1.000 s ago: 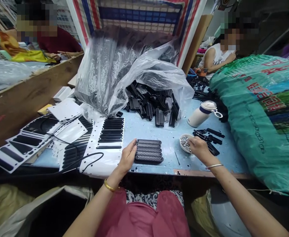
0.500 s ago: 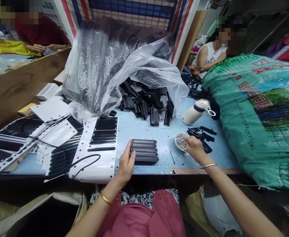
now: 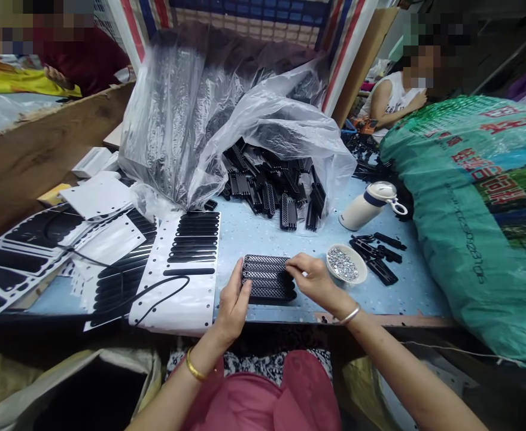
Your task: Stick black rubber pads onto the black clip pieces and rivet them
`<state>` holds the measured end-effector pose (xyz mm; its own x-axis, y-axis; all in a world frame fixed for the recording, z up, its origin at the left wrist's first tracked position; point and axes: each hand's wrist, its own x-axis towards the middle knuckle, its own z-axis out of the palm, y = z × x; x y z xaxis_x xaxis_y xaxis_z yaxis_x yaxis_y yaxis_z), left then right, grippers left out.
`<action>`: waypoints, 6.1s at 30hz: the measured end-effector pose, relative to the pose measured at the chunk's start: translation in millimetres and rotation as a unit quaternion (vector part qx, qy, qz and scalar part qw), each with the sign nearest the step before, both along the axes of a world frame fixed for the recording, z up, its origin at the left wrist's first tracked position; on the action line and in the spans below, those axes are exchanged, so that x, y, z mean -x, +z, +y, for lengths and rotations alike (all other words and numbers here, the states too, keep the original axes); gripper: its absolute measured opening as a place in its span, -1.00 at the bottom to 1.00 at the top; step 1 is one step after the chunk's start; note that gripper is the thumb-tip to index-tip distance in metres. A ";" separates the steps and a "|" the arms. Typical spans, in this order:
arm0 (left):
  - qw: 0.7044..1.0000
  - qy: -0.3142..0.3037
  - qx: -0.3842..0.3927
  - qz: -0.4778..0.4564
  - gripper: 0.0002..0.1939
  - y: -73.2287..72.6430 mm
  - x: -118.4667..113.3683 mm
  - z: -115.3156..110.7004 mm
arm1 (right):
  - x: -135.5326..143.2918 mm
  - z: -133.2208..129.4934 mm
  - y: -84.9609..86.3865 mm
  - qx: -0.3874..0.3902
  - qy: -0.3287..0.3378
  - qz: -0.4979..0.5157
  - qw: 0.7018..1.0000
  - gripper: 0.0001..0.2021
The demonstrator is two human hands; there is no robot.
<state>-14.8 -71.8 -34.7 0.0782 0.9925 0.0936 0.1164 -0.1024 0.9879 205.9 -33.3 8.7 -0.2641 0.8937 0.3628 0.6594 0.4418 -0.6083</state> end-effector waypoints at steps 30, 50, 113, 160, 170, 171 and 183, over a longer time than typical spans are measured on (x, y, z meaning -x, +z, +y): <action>0.882 -0.117 -0.234 0.392 -0.88 31.5 -0.8 66.1 | 20.9 29.3 -14.6 0.048 -0.011 0.002 0.999 -0.87; 0.816 -0.194 -0.281 0.467 -0.50 34.7 -4.1 72.8 | 7.8 15.8 -5.6 -0.035 0.012 -0.303 0.952 -0.54; 0.790 -0.130 -0.314 0.510 -0.45 22.5 40.9 72.3 | -38.3 -7.2 -54.0 -0.096 0.017 -0.162 0.982 -0.50; 0.792 -0.035 -0.393 0.465 -0.67 34.9 26.8 50.7 | -12.6 -13.1 -27.1 -0.122 0.051 -0.268 0.954 -0.45; 0.772 -0.127 -0.383 0.492 -0.54 24.1 22.9 53.2 | -12.6 -17.1 -21.7 -0.122 0.031 -0.293 0.948 -0.47; 0.771 -0.126 -0.384 0.492 -0.54 24.3 23.6 53.3 | -14.7 -18.0 -22.3 -0.124 0.028 -0.290 0.949 -0.48; 0.780 -0.112 -0.381 0.483 -0.57 20.7 36.7 55.2 | -35.2 -22.4 -36.0 -0.124 0.014 -0.258 0.958 -0.51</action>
